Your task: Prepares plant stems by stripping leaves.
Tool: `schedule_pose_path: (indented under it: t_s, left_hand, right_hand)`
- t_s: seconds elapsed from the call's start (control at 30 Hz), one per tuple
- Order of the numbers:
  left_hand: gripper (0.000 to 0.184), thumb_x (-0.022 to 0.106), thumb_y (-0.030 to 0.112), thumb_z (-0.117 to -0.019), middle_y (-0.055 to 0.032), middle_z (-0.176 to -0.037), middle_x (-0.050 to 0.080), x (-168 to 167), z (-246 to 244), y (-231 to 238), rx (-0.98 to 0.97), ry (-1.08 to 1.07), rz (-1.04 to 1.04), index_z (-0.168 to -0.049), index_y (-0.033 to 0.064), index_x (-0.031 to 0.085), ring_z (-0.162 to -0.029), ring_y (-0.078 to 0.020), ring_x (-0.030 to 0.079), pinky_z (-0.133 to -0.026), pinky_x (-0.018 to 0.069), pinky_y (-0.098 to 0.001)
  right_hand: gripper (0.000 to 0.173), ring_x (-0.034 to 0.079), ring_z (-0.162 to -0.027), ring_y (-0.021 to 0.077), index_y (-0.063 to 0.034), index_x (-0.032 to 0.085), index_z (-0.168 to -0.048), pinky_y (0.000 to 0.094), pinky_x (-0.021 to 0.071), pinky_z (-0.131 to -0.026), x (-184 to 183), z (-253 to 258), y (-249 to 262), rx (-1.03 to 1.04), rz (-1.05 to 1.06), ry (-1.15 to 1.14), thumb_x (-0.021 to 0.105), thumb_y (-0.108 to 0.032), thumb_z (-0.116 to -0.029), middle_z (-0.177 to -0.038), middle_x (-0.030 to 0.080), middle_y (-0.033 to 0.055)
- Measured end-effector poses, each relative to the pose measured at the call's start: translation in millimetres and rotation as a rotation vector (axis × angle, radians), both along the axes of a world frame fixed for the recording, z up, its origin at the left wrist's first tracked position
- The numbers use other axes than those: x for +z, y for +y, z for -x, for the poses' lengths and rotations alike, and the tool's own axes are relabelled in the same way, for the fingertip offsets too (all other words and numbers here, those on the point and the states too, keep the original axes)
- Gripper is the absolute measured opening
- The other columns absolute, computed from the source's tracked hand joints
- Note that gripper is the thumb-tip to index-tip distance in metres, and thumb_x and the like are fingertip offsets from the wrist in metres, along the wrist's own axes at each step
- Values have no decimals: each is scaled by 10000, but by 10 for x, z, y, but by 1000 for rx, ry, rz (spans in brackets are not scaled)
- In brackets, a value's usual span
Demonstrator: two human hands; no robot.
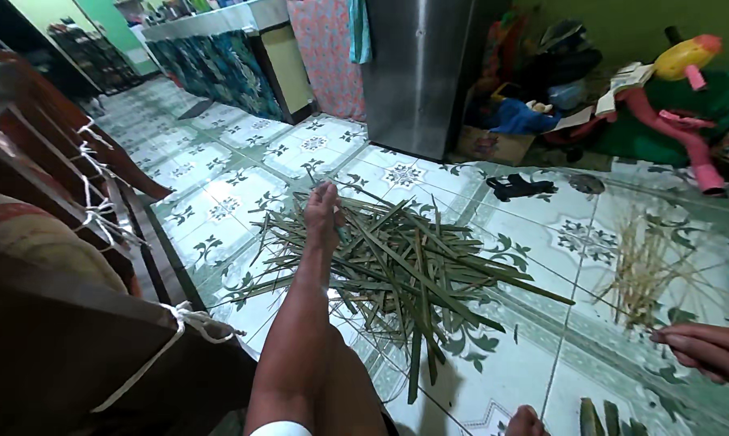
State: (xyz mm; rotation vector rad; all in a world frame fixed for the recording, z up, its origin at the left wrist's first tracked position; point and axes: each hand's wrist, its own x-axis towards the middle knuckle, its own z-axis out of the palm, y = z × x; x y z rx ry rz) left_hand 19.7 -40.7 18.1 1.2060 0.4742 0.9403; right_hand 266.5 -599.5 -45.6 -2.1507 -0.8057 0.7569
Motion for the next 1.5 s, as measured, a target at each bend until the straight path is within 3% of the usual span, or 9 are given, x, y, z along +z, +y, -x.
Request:
schedule_pose_path:
  t_s: [0.13, 0.3, 0.73, 0.87, 0.97, 1.1, 1.2, 1.3, 1.5]
  left_hand:
    - [325, 557, 261, -1057, -40, -981, 691, -7, 1, -44, -26, 7, 0, -1364, 154, 548, -443, -9, 421, -400, 378, -153]
    - [178, 560, 206, -1049, -43, -909, 685, 44, -18, -49, -17, -14, -7, -1179, 89, 596, -443, -22, 441, -398, 394, -162]
    - [162, 543, 240, -1060, -19, -904, 677, 73, 37, 62, 63, -71, 5, -1164, 119, 572, -443, -13, 439, -401, 395, -156]
    - [238, 490, 368, -1081, 52, -719, 546, 85, 31, 108, 150, 39, 48, -1141, 143, 540, -441, -28, 443, -410, 434, -184]
    - [441, 349, 547, -1079, 77, -638, 473, 91, -81, -234, -163, 216, -11, -1155, 173, 570, -452, -34, 448, -427, 443, -200]
    - [367, 417, 283, -1096, 8, -797, 590, 36, -306, -1103, -681, 450, -205, -1382, 68, 500, -590, -71, 548, -537, 494, -226]
    - [412, 475, 200, -1076, -1, -760, 585, 11, -385, -1620, -954, 463, -308, -1467, 69, 461, -567, -65, 519, -507, 447, -219]
    - [399, 471, 181, -1076, 1, -729, 583, -80, -424, -1732, -1052, 402, -269, -1459, 71, 486, -543, -64, 516, -488, 445, -213]
    - [349, 468, 176, -1065, 43, -660, 525, -6, -400, -1441, -928, 333, -63, -1369, 36, 566, -501, -35, 470, -463, 415, -180]
  right_hand:
    - [287, 583, -663, 143, 63, 689, -1153, 338, 517, -637, 11, 16, -1, 46, 10, -32, 504, -126, -1044, -829, 655, 105]
    - [278, 601, -683, 161, 44, 698, -1154, 369, 527, -668, -16, 4, -36, 62, 29, -44, 525, -139, -1036, -854, 673, 125]
    - [308, 598, -661, 146, 50, 687, -1175, 350, 523, -645, -18, -1, -75, 17, 38, -29, 497, -160, -1054, -851, 683, 106]
    - [279, 579, -603, 130, -3, 688, -1155, 332, 517, -574, -87, -58, 3, -130, -27, -26, 518, -201, -1058, -809, 665, 72]
    - [268, 542, -538, 81, -31, 694, -1131, 261, 482, -505, 47, 81, 378, -209, -164, -28, 530, -226, -1046, -742, 640, 16]
    - [232, 562, -543, 45, -10, 649, -1120, 222, 511, -509, 285, 389, 1152, -114, -312, 43, 536, -197, -1043, -749, 628, -13]
    - [201, 565, -522, 51, -15, 655, -1097, 214, 506, -483, 377, 669, 1656, -20, -388, 111, 538, -165, -1034, -740, 639, -11]
    - [141, 553, -492, 42, -53, 664, -1032, 201, 490, -451, 390, 878, 1972, 18, -474, 213, 545, -121, -999, -703, 635, -36]
    - [197, 502, -462, 10, -79, 671, -976, 165, 430, -423, 419, 884, 2157, 123, -499, 303, 515, -177, -1046, -670, 621, -64]
